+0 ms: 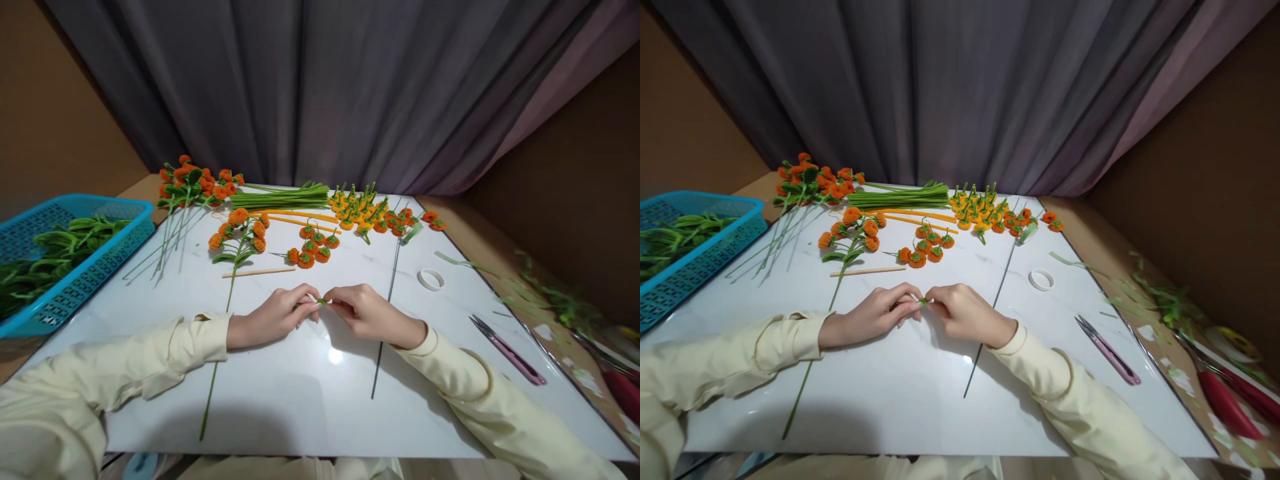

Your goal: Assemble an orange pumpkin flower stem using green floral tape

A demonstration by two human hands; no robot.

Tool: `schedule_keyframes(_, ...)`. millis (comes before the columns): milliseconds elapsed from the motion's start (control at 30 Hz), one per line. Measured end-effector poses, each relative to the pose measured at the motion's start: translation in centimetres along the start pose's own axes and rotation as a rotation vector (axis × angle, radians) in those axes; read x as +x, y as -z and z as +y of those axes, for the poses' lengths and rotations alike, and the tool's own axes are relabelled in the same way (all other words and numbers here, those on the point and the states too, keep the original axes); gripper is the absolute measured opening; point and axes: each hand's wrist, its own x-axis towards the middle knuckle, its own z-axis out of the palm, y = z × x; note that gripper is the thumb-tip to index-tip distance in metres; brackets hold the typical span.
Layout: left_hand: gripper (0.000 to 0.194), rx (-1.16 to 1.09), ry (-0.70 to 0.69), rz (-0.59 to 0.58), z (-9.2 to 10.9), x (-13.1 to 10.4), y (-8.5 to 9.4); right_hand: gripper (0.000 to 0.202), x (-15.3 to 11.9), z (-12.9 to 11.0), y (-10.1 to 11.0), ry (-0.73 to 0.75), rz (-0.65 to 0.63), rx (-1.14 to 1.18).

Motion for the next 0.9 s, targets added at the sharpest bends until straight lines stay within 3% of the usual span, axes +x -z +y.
schedule_keyframes(200, 0.022, -0.006, -0.012, 0.044, 0.2, 0.2, 0.1, 0.013, -0.5, 0.5, -0.2, 0.033, 0.000, -0.179)
schedule_keyframes(400, 0.023, -0.523, 0.240, -0.037, 0.0, 0.9, 0.2, 0.016, -0.7, 0.9, -0.8, 0.192, 0.159, -0.364)
schedule_keyframes(600, 0.022, -0.851, 0.375, -0.066, 0.0, 1.3, 0.6, 0.014, -0.6, 0.9, -1.3, 0.224, 0.273, -0.291)
schedule_keyframes(900, 0.020, -0.919, 0.411, -0.101, 0.1, 1.3, 0.7, 0.018, -0.8, 1.2, -2.0, 0.213, 0.337, -0.246)
